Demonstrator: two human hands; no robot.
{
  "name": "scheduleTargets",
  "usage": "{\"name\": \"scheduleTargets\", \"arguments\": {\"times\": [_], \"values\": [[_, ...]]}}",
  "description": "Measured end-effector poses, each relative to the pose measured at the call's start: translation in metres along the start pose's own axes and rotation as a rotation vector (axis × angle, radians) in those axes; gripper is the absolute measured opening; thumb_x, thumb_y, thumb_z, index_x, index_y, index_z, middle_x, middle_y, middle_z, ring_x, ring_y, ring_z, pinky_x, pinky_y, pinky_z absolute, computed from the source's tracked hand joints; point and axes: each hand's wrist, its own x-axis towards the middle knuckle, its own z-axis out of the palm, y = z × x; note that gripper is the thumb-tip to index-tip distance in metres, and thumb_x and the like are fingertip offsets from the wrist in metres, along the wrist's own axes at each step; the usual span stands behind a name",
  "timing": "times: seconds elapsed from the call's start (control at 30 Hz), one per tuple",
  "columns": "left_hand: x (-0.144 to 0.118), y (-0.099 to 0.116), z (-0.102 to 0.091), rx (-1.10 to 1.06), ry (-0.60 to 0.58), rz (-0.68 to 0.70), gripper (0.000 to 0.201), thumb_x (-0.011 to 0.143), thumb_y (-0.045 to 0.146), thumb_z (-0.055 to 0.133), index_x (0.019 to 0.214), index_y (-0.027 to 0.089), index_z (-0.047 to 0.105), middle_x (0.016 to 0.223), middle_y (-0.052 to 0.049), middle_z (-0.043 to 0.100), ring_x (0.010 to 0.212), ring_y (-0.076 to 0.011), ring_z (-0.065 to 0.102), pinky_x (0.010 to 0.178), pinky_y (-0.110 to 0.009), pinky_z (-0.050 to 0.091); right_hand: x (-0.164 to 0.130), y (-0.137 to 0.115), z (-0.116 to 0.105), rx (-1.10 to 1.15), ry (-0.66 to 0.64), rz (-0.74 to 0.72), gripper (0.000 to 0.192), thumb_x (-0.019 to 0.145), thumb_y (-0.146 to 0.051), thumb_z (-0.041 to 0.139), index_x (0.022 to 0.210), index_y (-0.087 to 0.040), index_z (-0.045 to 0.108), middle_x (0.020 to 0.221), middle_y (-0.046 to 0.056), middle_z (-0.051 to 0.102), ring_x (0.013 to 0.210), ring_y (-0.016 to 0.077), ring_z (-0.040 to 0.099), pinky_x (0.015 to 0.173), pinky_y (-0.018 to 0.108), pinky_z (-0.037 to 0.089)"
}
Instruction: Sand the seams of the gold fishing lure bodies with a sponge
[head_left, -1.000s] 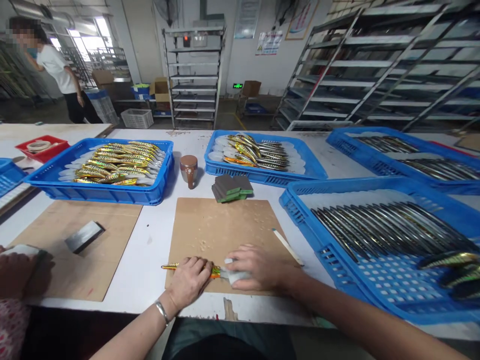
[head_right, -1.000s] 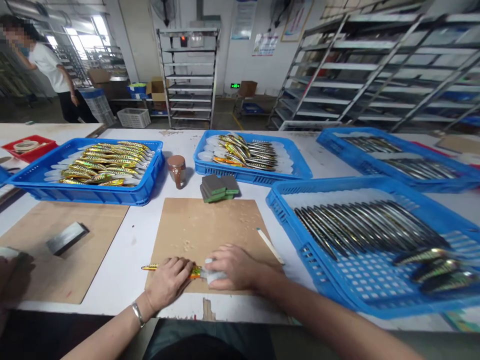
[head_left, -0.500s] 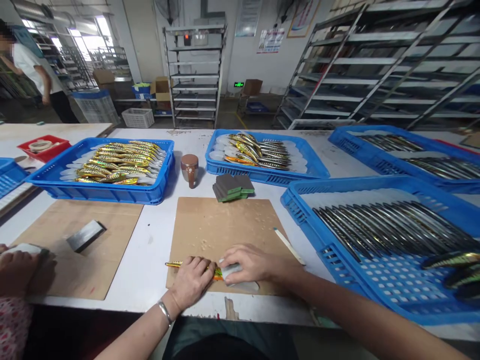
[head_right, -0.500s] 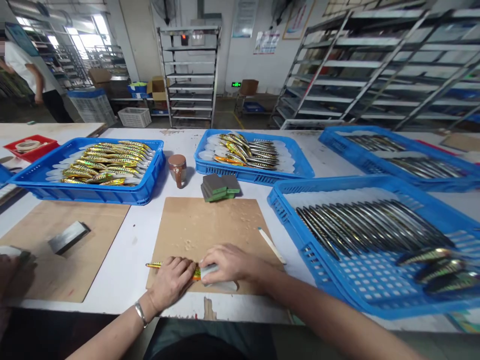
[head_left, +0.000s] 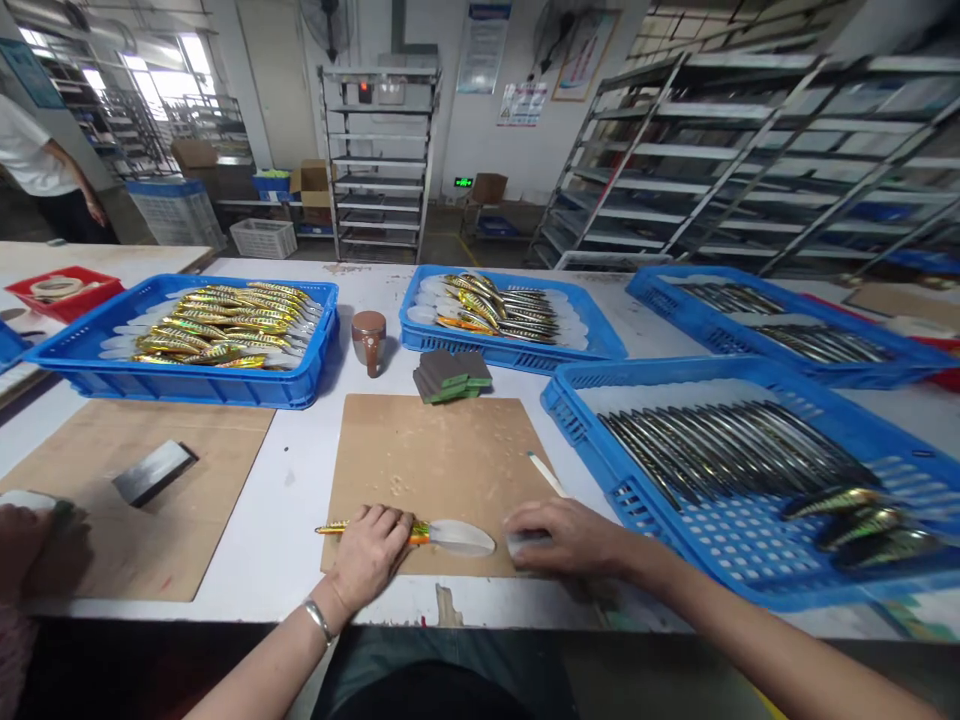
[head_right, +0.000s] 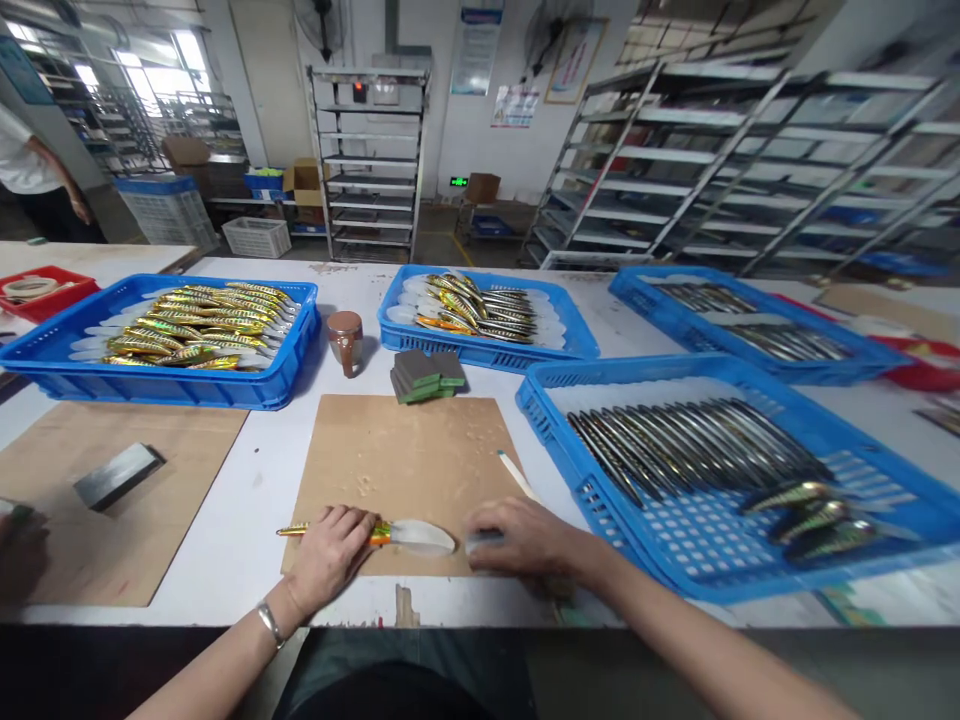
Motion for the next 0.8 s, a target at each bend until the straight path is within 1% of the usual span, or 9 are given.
{"name": "scheduleTargets", "arguments": {"times": [0.07, 0.17, 0.27, 0.37, 0.47, 0.57, 0.67, 0.73, 0.8], "values": [[0.003, -0.001, -0.001, -0.011, -0.007, -0.018, 0.026, 0.107, 0.034, 0.052, 0.125, 0.016, 0.061, 0.105, -0.008, 0.072, 0.093, -0.0242, 0.063, 0.080, -0.040, 0.047, -0.003, -0.007, 0.006, -0.077, 0.130, -0.001, 0.039, 0.098, -0.048, 0.066, 0.125, -0.021, 0.076, 0.135, 0.012, 0.072, 0.123, 0.0292, 0.067, 0.103, 0.039, 0.050], [0.008, -0.002, -0.005, -0.022, -0.046, -0.050, 0.025, 0.106, 0.035, 0.056, 0.122, 0.018, 0.063, 0.102, -0.008, 0.071, 0.093, -0.0247, 0.063, 0.080, -0.040, 0.048, 0.013, -0.031, 0.020, -0.235, 0.309, -0.099, 0.042, 0.100, -0.052, 0.066, 0.129, -0.023, 0.072, 0.140, 0.014, 0.067, 0.124, 0.0317, 0.064, 0.103, 0.044, 0.047], [0.013, -0.005, -0.009, -0.036, -0.102, -0.078, 0.021, 0.103, 0.035, 0.062, 0.116, 0.019, 0.065, 0.102, -0.007, 0.071, 0.093, -0.0250, 0.064, 0.082, -0.039, 0.049, 0.045, -0.060, 0.035, -0.328, 0.330, -0.259, 0.048, 0.097, -0.055, 0.070, 0.133, -0.023, 0.067, 0.138, 0.013, 0.067, 0.118, 0.0304, 0.063, 0.097, 0.043, 0.046], [0.017, -0.009, -0.013, -0.044, -0.139, -0.104, 0.020, 0.101, 0.037, 0.064, 0.109, 0.020, 0.067, 0.102, -0.006, 0.072, 0.095, -0.0252, 0.065, 0.083, -0.039, 0.050, 0.066, -0.072, 0.049, -0.379, 0.333, -0.341, 0.051, 0.097, -0.056, 0.071, 0.134, -0.022, 0.064, 0.139, 0.013, 0.066, 0.116, 0.0288, 0.061, 0.095, 0.042, 0.045], [0.020, -0.010, -0.017, -0.088, -0.181, -0.116, 0.022, 0.101, 0.039, 0.065, 0.110, 0.020, 0.068, 0.105, -0.006, 0.073, 0.096, -0.0247, 0.065, 0.085, -0.038, 0.051, 0.057, -0.059, 0.057, -0.419, 0.356, -0.308, 0.049, 0.095, -0.052, 0.074, 0.133, -0.021, 0.065, 0.139, 0.012, 0.067, 0.117, 0.0291, 0.061, 0.096, 0.042, 0.045], [0.024, -0.008, -0.020, -0.120, -0.228, -0.153, 0.023, 0.102, 0.041, 0.063, 0.109, 0.021, 0.069, 0.104, -0.006, 0.073, 0.096, -0.0243, 0.065, 0.085, -0.038, 0.051, 0.025, -0.025, 0.052, -0.525, 0.357, -0.179, 0.044, 0.092, -0.043, 0.079, 0.127, -0.020, 0.069, 0.137, 0.014, 0.068, 0.115, 0.0312, 0.062, 0.096, 0.045, 0.046], [0.028, -0.005, -0.021, -0.129, -0.238, -0.186, 0.023, 0.102, 0.042, 0.063, 0.108, 0.021, 0.070, 0.105, -0.006, 0.073, 0.097, -0.0242, 0.066, 0.086, -0.037, 0.051, -0.006, 0.011, 0.038, -0.634, 0.361, -0.020, 0.033, 0.090, -0.036, 0.080, 0.117, -0.018, 0.073, 0.126, 0.016, 0.072, 0.106, 0.0326, 0.066, 0.090, 0.045, 0.048], [0.029, -0.005, -0.022, -0.125, -0.241, -0.193, 0.022, 0.101, 0.040, 0.063, 0.109, 0.021, 0.070, 0.106, -0.006, 0.073, 0.099, -0.0245, 0.066, 0.087, -0.037, 0.052, -0.013, 0.025, 0.029, -0.640, 0.414, 0.037, 0.030, 0.094, -0.035, 0.076, 0.118, -0.018, 0.074, 0.126, 0.017, 0.072, 0.108, 0.0333, 0.066, 0.090, 0.045, 0.049], [0.031, -0.006, -0.023, -0.117, -0.251, -0.203, 0.021, 0.101, 0.039, 0.063, 0.108, 0.021, 0.070, 0.105, -0.007, 0.074, 0.099, -0.0251, 0.067, 0.088, -0.037, 0.052, -0.006, 0.026, 0.023, -0.586, 0.491, 0.066, 0.032, 0.098, -0.036, 0.070, 0.125, -0.018, 0.071, 0.134, 0.017, 0.069, 0.116, 0.0330, 0.065, 0.094, 0.045, 0.049]]}}
